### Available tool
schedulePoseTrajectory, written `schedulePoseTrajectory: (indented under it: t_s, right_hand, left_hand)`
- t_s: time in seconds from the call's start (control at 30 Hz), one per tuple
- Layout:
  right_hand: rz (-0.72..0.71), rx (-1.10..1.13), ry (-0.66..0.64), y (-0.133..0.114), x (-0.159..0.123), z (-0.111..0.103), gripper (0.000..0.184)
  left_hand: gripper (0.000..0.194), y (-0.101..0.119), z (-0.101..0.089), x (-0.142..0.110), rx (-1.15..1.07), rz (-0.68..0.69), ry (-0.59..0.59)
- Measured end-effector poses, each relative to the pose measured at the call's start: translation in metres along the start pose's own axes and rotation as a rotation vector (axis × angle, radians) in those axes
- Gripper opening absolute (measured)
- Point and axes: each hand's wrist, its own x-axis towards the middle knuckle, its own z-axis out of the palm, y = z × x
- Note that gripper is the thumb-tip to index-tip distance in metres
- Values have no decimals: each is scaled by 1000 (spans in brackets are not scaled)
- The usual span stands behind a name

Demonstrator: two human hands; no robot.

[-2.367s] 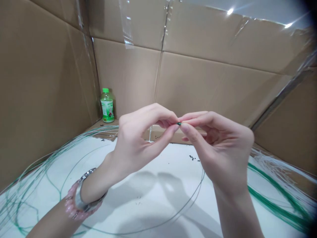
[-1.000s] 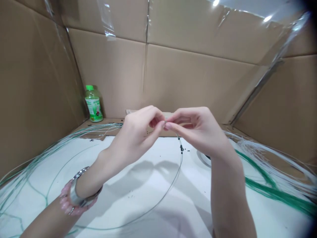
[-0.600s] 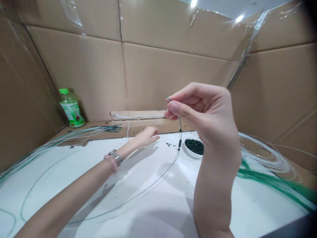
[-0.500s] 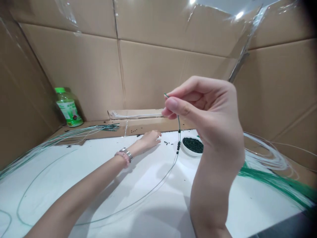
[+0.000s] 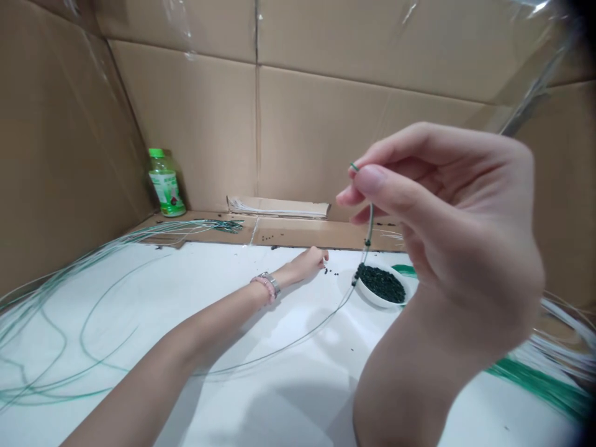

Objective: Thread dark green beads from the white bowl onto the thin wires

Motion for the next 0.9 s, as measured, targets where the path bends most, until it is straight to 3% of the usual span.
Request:
schedulePoseTrajectory:
  t_s: [0.13, 0.27, 0.4, 0.47, 0.53, 0.63, 0.9]
  right_hand:
    - [-26, -93, 32, 7, 0, 5, 10]
    - [-54, -136, 111, 15, 3, 16, 15]
    - [-120, -172, 232, 14, 5, 34, 15]
    - [-123, -184, 229, 12, 3, 45, 13]
    - [-126, -181, 183, 9, -1, 55, 12]
    - [-151, -163, 114, 8, -7, 69, 12]
    - [-192, -192, 135, 5, -15, 81, 15]
  left_hand:
    - [31, 12, -15, -2, -222, -42, 102]
    - [27, 39, -59, -13, -484, -17, 239]
    - [25, 79, -114, -58, -715, 64, 423]
    - [19, 100, -131, -88, -798, 90, 483]
    - [13, 118, -137, -112, -1057, 104, 517]
    - [12, 134, -134, -132, -1147, 145, 535]
    - [5, 136, -132, -133, -1258, 281, 431]
